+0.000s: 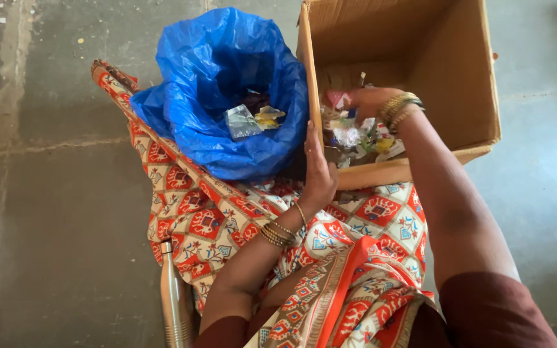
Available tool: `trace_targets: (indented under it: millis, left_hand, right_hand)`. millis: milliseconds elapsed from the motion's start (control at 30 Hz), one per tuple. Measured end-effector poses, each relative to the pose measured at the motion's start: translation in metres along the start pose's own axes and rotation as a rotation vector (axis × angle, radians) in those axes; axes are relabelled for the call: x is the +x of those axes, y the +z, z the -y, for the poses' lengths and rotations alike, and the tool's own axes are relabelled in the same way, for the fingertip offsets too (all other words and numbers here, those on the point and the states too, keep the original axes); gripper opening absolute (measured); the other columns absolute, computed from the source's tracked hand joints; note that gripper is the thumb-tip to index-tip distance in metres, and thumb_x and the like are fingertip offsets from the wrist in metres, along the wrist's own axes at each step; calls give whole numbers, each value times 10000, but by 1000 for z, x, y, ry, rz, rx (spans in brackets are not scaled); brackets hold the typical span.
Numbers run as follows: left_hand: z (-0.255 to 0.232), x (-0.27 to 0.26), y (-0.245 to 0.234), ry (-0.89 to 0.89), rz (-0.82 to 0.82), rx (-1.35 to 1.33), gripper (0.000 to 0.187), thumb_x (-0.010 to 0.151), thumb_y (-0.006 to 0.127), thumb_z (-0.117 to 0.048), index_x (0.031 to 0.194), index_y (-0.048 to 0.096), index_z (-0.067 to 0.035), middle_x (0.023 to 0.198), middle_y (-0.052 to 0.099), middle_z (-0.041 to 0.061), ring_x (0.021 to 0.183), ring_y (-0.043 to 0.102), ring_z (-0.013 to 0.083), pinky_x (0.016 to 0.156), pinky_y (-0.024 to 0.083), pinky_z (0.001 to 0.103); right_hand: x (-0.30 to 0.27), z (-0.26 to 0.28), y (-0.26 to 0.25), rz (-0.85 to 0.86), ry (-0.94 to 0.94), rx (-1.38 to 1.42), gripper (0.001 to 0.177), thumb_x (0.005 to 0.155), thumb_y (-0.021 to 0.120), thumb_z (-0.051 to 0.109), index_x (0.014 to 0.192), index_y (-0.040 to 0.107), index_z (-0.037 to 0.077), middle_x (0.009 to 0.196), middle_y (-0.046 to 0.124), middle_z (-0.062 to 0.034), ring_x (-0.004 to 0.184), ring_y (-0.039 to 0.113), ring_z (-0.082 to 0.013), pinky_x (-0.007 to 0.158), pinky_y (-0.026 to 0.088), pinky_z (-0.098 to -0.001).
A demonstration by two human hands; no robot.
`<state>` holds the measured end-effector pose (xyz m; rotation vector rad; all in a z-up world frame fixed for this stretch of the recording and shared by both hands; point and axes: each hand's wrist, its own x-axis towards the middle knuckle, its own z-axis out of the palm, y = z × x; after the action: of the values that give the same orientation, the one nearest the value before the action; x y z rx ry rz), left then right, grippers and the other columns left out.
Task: The person sits on the floor and sorts small waste items from a cardboard box into a blue plastic bag. They pick up individual pieces of packaging and wrappers, fold or crumple them, and place them into the bag.
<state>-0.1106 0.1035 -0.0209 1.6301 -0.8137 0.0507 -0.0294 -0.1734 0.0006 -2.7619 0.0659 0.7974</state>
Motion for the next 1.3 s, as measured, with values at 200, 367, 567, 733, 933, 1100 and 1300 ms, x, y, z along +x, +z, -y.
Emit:
trace_targets:
  millis: [200,367,567,733,933,1100,1300]
  left_hand:
    - [15,25,13,45,-66,62,841,877,479,130,1606,63,76,1674,119,341,1581,146,490,1314,140,501]
    - [15,28,14,32,-45,197,843,867,508,120,1596,88,80,1656,141,367,1562,183,513,1303,179,512]
    - [-2,47,11,-35,-17,484,804,850,635,1,1518,207,130,1551,259,401,1486,202,553,1245,162,605]
    - [-4,73,12,49,113,749,428,783,675,-16,1180,524,33,1523,330,394,1488,218,558,1220,161,623]
    - [19,119,37,24,65,440,491,830,708,-61,1279,559,69,1470,477,288,1455,355,444,1231,294,510]
    - [11,114,33,114,122,403,512,852,741,-176,1262,554,67,1375,553,266,1348,480,409,1150,402,468]
    - [-7,113,23,-65,276,421,338,911,700,-242,1150,635,-11,989,701,208,928,705,367,817,576,465]
  right_hand:
    - [-107,38,0,-544,186,365,388,846,802,226,1216,746,123,1024,746,-172,927,721,-339,832,552,-435]
    - [-127,27,38,-747,112,757,248,895,786,95,1123,741,6,942,751,-144,795,696,-197,748,543,-368]
    - [-116,2,38,-651,-136,1583,194,927,672,-62,1119,686,-44,1041,752,-114,884,726,-170,806,616,-313]
    - [-116,-5,37,-626,-141,1640,235,927,677,-75,1159,667,-41,1094,751,-119,933,739,-184,852,625,-325]
    - [-112,-11,39,-738,-184,1724,229,965,668,-63,1192,645,-48,1108,738,-137,944,744,-218,847,634,-363]
    - [-119,-4,33,-739,-218,1800,238,969,636,-49,1206,633,-64,1143,740,-156,991,753,-260,880,645,-409]
    - [-132,15,19,-725,-241,1850,228,973,627,-48,1194,615,-101,1167,732,-186,1029,752,-291,897,653,-448]
